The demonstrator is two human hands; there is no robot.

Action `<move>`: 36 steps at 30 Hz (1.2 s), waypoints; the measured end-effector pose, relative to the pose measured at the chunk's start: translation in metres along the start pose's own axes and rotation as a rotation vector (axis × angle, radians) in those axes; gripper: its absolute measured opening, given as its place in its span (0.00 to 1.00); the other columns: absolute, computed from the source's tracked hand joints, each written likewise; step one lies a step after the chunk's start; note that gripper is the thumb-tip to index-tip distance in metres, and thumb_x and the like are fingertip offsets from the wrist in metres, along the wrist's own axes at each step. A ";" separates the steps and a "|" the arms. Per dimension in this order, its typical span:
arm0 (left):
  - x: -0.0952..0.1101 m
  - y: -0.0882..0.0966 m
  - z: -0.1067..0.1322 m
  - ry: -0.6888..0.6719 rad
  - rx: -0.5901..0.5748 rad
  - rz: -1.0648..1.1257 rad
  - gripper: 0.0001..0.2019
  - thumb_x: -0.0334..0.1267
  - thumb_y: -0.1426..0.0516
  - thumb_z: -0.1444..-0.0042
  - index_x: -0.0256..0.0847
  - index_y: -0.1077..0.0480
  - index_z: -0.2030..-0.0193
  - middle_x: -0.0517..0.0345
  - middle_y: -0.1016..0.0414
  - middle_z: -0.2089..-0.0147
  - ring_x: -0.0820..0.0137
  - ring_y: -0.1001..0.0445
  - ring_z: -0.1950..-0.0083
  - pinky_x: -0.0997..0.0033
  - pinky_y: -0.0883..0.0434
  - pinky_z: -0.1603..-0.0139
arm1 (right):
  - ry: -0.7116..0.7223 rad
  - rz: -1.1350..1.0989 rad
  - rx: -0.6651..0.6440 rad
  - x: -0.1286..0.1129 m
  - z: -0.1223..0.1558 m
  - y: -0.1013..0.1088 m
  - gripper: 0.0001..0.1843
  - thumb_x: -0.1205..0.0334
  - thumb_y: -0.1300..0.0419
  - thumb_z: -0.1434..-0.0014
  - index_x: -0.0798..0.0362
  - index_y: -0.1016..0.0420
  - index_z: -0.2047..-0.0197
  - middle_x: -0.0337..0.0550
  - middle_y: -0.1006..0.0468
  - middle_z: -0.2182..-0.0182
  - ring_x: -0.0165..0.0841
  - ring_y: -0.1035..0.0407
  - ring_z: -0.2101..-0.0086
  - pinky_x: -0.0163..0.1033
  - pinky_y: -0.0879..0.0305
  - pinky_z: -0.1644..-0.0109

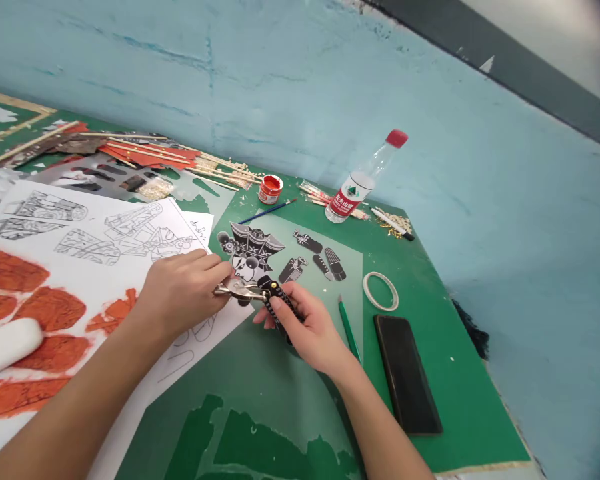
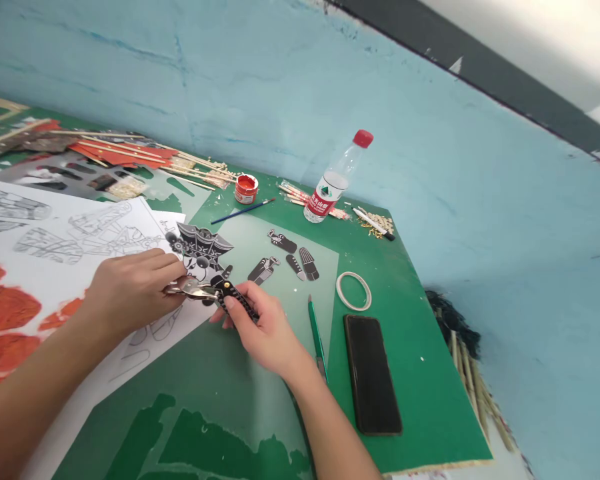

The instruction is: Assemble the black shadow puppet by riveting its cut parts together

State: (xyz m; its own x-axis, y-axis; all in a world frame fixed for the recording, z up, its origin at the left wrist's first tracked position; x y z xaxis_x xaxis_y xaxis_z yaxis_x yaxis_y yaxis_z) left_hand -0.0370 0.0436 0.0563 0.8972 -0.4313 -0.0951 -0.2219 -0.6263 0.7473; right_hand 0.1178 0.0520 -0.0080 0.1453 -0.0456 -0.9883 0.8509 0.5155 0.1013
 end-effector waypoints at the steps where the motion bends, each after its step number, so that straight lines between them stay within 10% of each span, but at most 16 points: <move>1: 0.000 0.000 0.000 0.000 0.000 0.002 0.13 0.27 0.46 0.42 0.42 0.34 0.77 0.63 0.31 0.80 0.70 0.30 0.77 0.68 0.45 0.78 | 0.012 0.010 0.014 -0.001 0.000 0.001 0.12 0.50 0.45 0.27 0.49 0.30 0.56 0.43 0.17 0.62 0.31 0.28 0.65 0.38 0.32 0.58; 36: -0.002 0.003 -0.003 0.027 -0.009 0.066 0.14 0.24 0.48 0.46 0.42 0.34 0.80 0.65 0.37 0.84 0.73 0.38 0.81 0.72 0.49 0.81 | 0.086 0.143 0.086 -0.006 0.002 0.007 0.09 0.55 0.43 0.28 0.47 0.24 0.51 0.42 0.14 0.59 0.36 0.21 0.57 0.40 0.29 0.56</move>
State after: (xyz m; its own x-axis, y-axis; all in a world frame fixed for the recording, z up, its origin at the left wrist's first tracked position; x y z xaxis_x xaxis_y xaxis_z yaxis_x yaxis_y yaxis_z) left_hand -0.0381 0.0443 0.0612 0.8909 -0.4533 -0.0276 -0.2776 -0.5916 0.7569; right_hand 0.1240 0.0542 -0.0006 0.2269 0.0982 -0.9689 0.8653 0.4362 0.2469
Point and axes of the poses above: each hand's wrist, its own z-axis away from the middle knuckle, its own y-axis out of the back of the hand, x = y × z, the point moved 9 cm from there along -z, towards the middle knuckle
